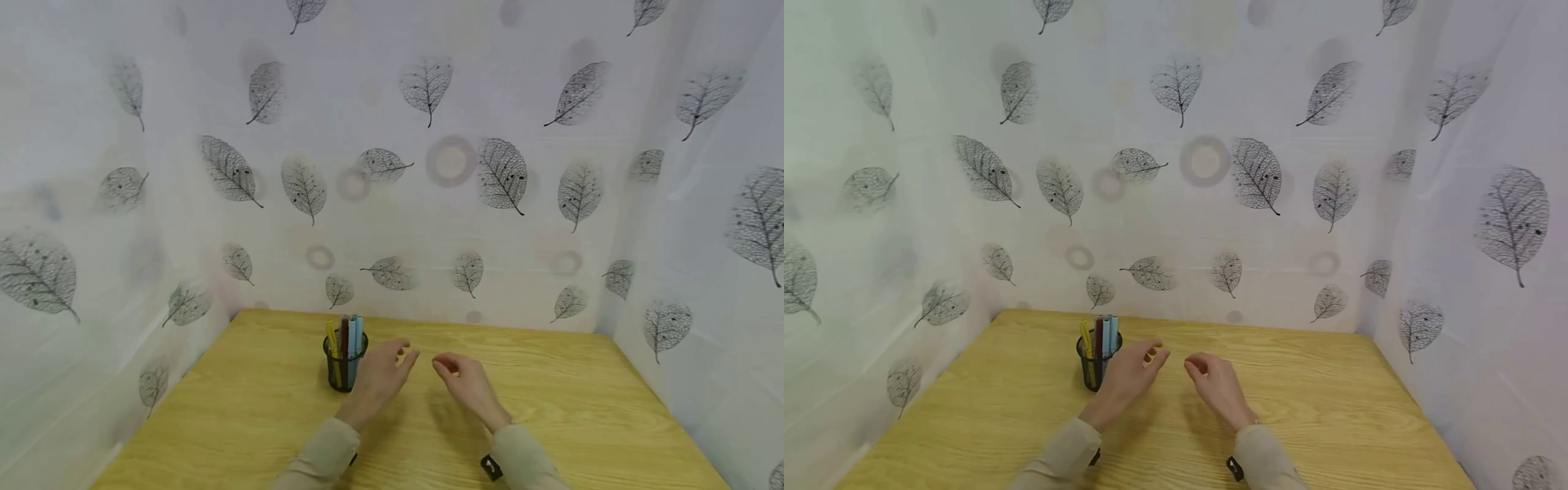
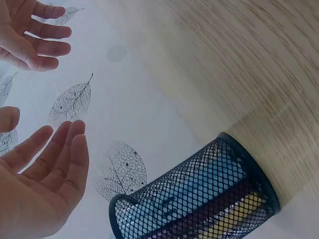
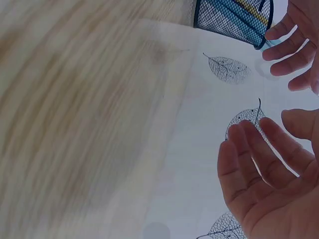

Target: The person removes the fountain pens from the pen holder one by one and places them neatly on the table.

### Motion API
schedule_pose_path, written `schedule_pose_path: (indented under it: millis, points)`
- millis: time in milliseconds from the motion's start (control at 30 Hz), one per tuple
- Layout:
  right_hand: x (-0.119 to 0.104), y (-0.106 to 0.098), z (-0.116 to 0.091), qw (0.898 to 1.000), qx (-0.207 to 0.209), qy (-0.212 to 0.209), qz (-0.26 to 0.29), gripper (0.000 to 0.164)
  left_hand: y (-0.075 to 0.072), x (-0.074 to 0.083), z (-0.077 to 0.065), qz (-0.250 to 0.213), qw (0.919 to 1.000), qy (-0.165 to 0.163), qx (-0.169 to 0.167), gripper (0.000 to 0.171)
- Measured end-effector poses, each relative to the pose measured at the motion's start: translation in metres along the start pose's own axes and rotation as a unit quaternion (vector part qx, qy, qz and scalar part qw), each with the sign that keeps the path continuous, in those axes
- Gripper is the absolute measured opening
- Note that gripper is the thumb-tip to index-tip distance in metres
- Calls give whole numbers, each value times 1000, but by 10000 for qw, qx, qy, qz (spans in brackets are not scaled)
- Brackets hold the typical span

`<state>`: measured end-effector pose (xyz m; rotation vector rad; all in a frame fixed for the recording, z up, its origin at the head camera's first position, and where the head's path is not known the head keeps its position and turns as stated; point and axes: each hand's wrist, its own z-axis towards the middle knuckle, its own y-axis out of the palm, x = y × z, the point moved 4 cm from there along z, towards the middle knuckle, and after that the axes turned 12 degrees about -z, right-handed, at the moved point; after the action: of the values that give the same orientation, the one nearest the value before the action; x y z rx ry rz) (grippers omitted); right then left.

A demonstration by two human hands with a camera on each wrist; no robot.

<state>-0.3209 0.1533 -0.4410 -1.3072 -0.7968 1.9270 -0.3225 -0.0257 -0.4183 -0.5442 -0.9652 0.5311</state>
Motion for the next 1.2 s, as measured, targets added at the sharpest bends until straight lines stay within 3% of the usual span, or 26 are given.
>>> schedule_pose_path:
  millis: [167, 333, 700, 900, 1067, 1200]
  points:
    - [-1, 6, 3, 9983, -13, 101, 575, 18, -10, 1, 1, -108, 9990, 179, 387, 28]
    - [-2, 13, 6, 9938, -141, 170, 1086, 18, -16, -5, 0, -163, 9981, 208, 563, 23]
    - [-11, 25, 7, 9857, -508, 105, 1604, 23, -33, -21, -4, -417, 9943, 213, 956, 20]
    - [-21, 31, 12, 9719, -765, 191, 2219, 23, -50, -28, -6, -690, 9911, 94, 1133, 16]
    - [-25, 43, 15, 9579, -1033, 218, 2670, 26, -63, -38, -9, -1014, 9847, 204, 1403, 14]
    - [-31, 49, 16, 9501, -1208, 187, 2870, 27, -70, -47, -12, -1092, 9840, 200, 1397, 14]
